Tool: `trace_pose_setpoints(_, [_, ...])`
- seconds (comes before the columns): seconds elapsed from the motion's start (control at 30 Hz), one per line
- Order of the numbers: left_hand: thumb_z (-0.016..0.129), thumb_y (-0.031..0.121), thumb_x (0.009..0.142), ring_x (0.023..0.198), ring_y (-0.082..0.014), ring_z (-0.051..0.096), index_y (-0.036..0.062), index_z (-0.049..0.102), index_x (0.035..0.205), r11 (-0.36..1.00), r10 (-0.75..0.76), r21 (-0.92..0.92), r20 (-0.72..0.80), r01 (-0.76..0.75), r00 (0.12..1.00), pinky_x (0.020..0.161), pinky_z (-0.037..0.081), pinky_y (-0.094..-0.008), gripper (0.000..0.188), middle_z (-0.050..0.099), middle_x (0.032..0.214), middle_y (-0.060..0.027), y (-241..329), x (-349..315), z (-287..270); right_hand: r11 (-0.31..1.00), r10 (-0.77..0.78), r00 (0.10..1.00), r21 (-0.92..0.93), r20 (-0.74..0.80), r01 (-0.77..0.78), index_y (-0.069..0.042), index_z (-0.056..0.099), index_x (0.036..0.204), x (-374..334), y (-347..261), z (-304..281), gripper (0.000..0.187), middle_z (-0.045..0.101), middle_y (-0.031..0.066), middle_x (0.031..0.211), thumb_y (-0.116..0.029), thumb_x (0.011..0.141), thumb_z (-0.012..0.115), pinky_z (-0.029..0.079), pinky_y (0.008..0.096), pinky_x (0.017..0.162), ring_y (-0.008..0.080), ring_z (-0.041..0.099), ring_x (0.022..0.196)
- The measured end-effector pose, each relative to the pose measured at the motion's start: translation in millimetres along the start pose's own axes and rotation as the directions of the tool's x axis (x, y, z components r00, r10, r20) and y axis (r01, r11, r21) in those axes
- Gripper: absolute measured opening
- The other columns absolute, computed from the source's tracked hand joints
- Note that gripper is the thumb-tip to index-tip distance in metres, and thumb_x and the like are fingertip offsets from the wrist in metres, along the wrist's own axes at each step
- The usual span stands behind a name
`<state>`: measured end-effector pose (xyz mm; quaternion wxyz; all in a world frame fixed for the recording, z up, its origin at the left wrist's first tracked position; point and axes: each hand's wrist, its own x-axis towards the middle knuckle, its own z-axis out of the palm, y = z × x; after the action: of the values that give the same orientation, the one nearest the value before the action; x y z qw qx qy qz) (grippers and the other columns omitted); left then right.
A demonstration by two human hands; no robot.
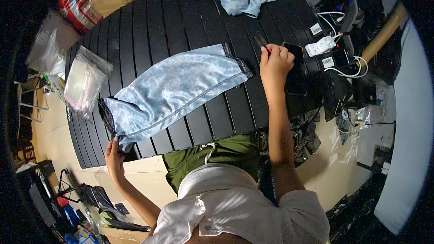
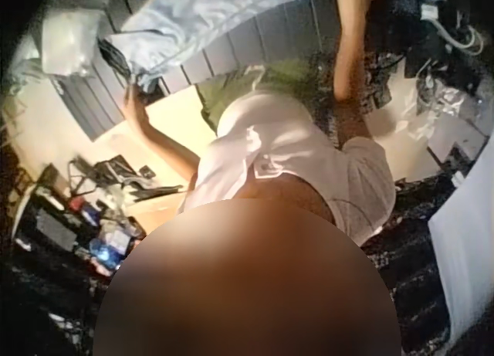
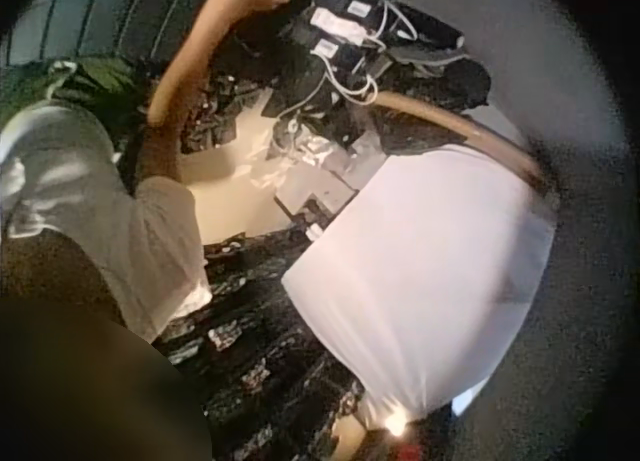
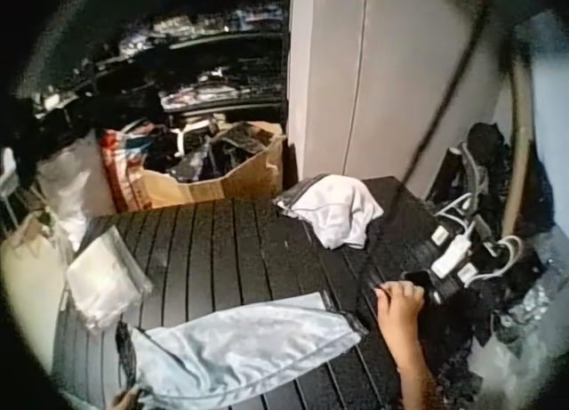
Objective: Trimming loose threads from neck gaiters, folding them, and placing them into plastic bags.
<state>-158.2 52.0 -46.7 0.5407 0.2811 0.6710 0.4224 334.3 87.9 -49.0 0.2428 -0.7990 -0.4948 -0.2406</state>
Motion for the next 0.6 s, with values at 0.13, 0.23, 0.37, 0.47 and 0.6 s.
trace_pose_setpoints(0.13, [0.060, 0.025, 0.084, 0.050, 0.0008, 0.045, 0.0081, 0.059, 0.088, 0.997, 0.019, -0.078, -0.058, -0.024, 0.998, 0.038, 0.031, -0.0148, 0.018, 0.057, 0.072, 0.0063, 0.4, -4.7, 5.2, 0.803, 0.016, 0.752, 0.439, 0.659, -0.402, -0.002, 0.062, 0.077, -3.4, -8.0, -29.3, 0.034, 0.058, 0.0106, 0.083, -0.036, 0.076, 0.064, 0.039, 0.0358, 0.077, 0.0257, 0.050, 0.082])
trace_pose_setpoints(0.23, [0.057, 0.022, 0.086, 0.047, 0.0014, 0.035, 0.0118, 0.057, 0.072, 0.997, 0.074, -0.018, -0.050, -0.075, 0.996, 0.039, 0.022, -0.0165, 0.017, 0.049, 0.061, 0.0091, 7.6, -7.8, 10.4, 0.833, -0.201, 0.845, 0.540, 0.496, -0.119, -0.001, 0.061, 0.082, -9.5, -7.6, -38.8, 0.022, 0.058, 0.0060, 0.074, -0.022, 0.076, 0.066, 0.041, 0.0243, 0.065, 0.0136, 0.054, 0.074])
trace_pose_setpoints(0.37, [0.055, 0.019, 0.086, 0.057, -0.0019, 0.041, 0.0085, 0.056, 0.083, 0.866, 0.396, -0.312, -0.053, -0.392, 0.917, 0.050, 0.034, -0.0164, 0.011, 0.051, 0.073, 0.0052, 2.9, -9.8, -23.6, 0.236, -0.113, 0.880, 0.873, 0.461, -0.427, -0.003, 0.057, 0.099, -12.5, 19.6, -69.6, 0.020, 0.057, 0.0054, 0.096, -0.015, 0.084, 0.057, 0.041, 0.0210, 0.065, 0.0093, 0.053, 0.077])
trace_pose_setpoints(0.47, [0.048, 0.034, 0.087, 0.077, -0.0154, 0.057, 0.0041, 0.054, 0.096, 0.700, 0.513, -0.380, -0.321, -0.605, 0.796, 0.069, 0.050, -0.0306, 0.032, 0.058, 0.089, -0.0058, 46.3, -54.7, -18.1, -0.025, 0.155, 0.816, 0.828, 0.557, -0.561, 0.000, 0.053, 0.108, -0.5, 58.9, -76.3, 0.027, 0.057, 0.0066, 0.098, -0.017, 0.088, 0.048, 0.044, 0.0240, 0.070, 0.0128, 0.055, 0.080])
trace_pose_setpoints(0.6, [0.045, 0.034, 0.088, 0.091, -0.0226, 0.059, 0.0039, 0.053, 0.106, 0.714, 0.654, 0.045, -0.398, -0.698, 0.643, 0.082, 0.048, -0.0390, 0.036, 0.059, 0.097, -0.0121, 85.9, -73.5, -40.2, -0.064, -0.005, 0.904, 0.902, 0.427, -0.426, 0.003, 0.053, 0.108, 60.5, 10.2, -127.6, 0.030, 0.057, 0.0103, 0.102, -0.019, 0.089, 0.045, 0.044, 0.0286, 0.079, 0.0176, 0.055, 0.089])
